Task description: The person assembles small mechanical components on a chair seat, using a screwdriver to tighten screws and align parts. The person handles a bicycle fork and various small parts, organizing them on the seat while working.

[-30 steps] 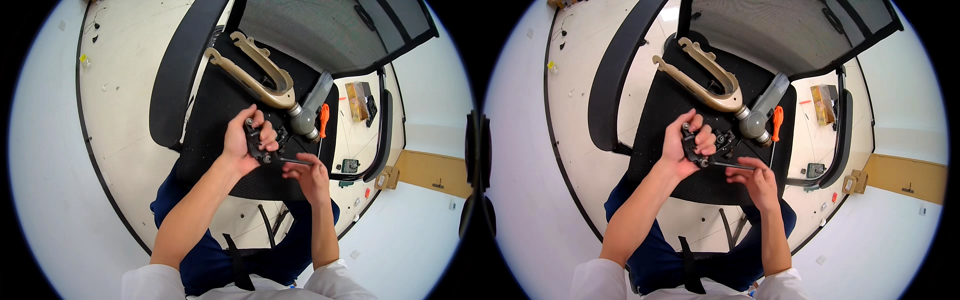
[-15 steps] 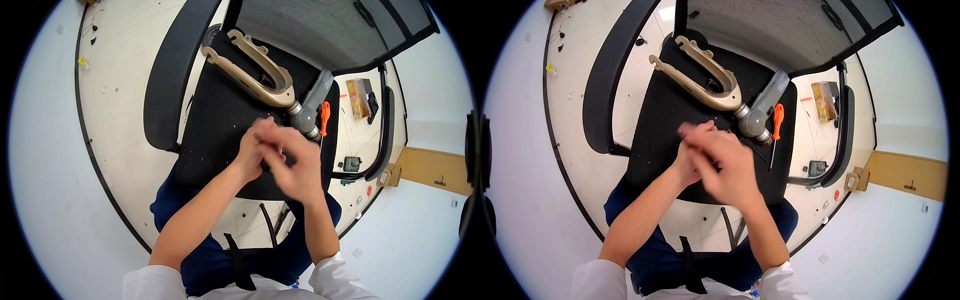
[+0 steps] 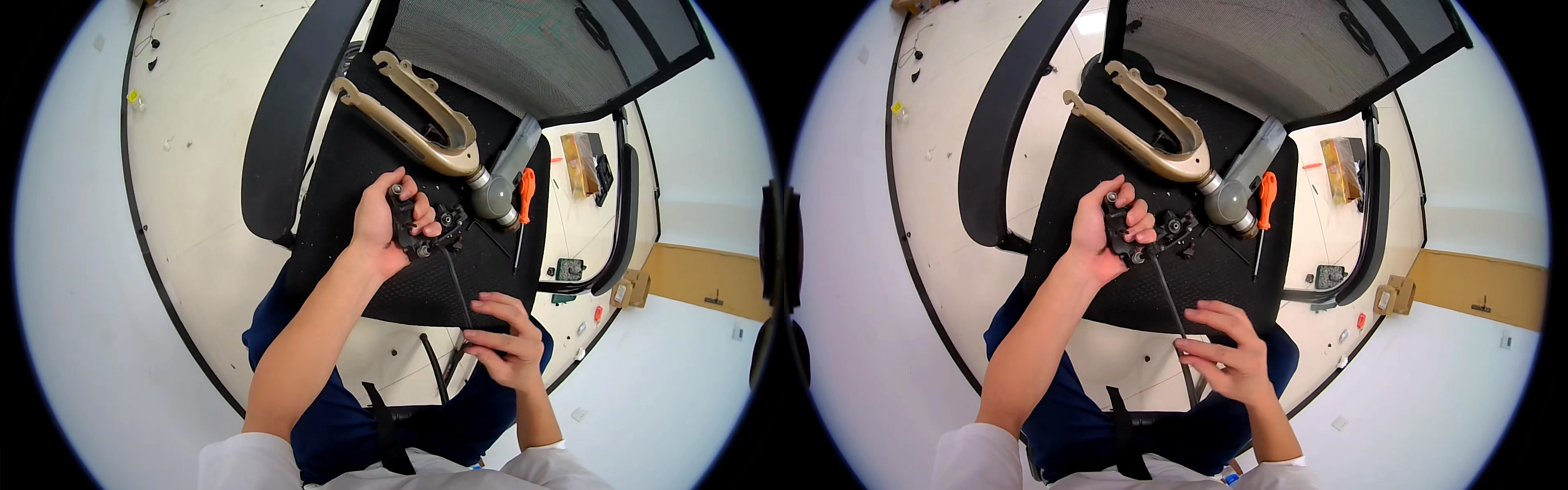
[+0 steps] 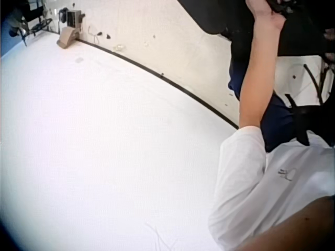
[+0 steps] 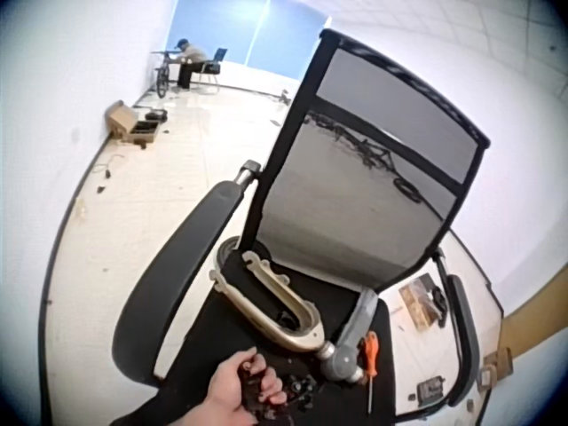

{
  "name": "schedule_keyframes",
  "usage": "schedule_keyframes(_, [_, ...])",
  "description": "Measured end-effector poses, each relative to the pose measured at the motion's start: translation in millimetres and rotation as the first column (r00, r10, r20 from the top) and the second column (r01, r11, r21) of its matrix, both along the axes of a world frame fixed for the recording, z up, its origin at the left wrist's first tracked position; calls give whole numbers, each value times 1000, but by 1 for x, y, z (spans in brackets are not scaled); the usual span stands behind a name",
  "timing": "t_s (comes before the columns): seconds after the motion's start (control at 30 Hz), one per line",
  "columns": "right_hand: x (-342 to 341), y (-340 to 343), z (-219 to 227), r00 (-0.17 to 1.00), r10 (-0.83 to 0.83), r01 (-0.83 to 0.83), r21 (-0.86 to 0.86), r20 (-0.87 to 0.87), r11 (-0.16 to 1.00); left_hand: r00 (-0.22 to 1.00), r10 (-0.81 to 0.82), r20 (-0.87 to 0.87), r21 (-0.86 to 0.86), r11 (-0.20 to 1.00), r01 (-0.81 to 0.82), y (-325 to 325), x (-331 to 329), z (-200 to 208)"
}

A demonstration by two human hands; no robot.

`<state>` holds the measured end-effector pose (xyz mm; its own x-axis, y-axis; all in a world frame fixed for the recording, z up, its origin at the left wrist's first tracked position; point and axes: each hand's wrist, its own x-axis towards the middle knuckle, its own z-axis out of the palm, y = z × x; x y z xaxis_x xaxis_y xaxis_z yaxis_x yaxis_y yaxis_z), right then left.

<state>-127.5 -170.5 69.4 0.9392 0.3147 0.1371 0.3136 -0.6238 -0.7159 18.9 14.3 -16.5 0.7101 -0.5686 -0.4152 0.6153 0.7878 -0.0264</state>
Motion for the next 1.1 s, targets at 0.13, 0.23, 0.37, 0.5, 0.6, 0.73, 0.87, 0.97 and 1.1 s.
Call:
schedule_keyframes(0.13, [10, 4, 11, 990, 128, -128, -3, 54, 992, 990, -134, -44, -36, 991, 132, -4, -2, -2])
schedule_keyframes(0.23, [29, 31, 24, 942, 308, -299, -80, 134, 951, 977, -212, -3, 111, 971, 211, -16, -8, -1])
schedule_keyframes(0.37, [71, 63, 20, 877, 372, -320, -209, 303, 924, 855, -294, 427, 376, 918, 128, -31, -27, -13])
schedule_keyframes(0.5, [144, 53, 12, 999, -11, 6, -99, -51, 995, 938, -302, 171, 231, 938, 260, -31, -38, -8])
schedule_keyframes(0.6, [146, 8, 2, 947, -249, 219, -160, -201, 962, 966, -209, 155, 30, 978, 207, -12, -16, 17])
schedule_keyframes(0.73, [74, 10, -17, 900, -393, 370, -147, -186, 917, 999, 29, 32, 52, 998, -30, 10, 1, 20])
schedule_keyframes(0.87, [8, 56, -2, 910, -368, 351, -116, -190, 929, 987, 159, -34, 187, 971, -150, 16, 5, 10])
schedule_keyframes(0.97, [4, 82, 17, 971, -91, 76, -74, -223, 994, 992, 120, -39, 229, 968, -108, 3, 2, 6])
schedule_keyframes(1.1, [50, 76, 42, 941, 337, -304, -344, 37, 888, 977, -210, 31, 340, 922, 187, -16, -16, 1])
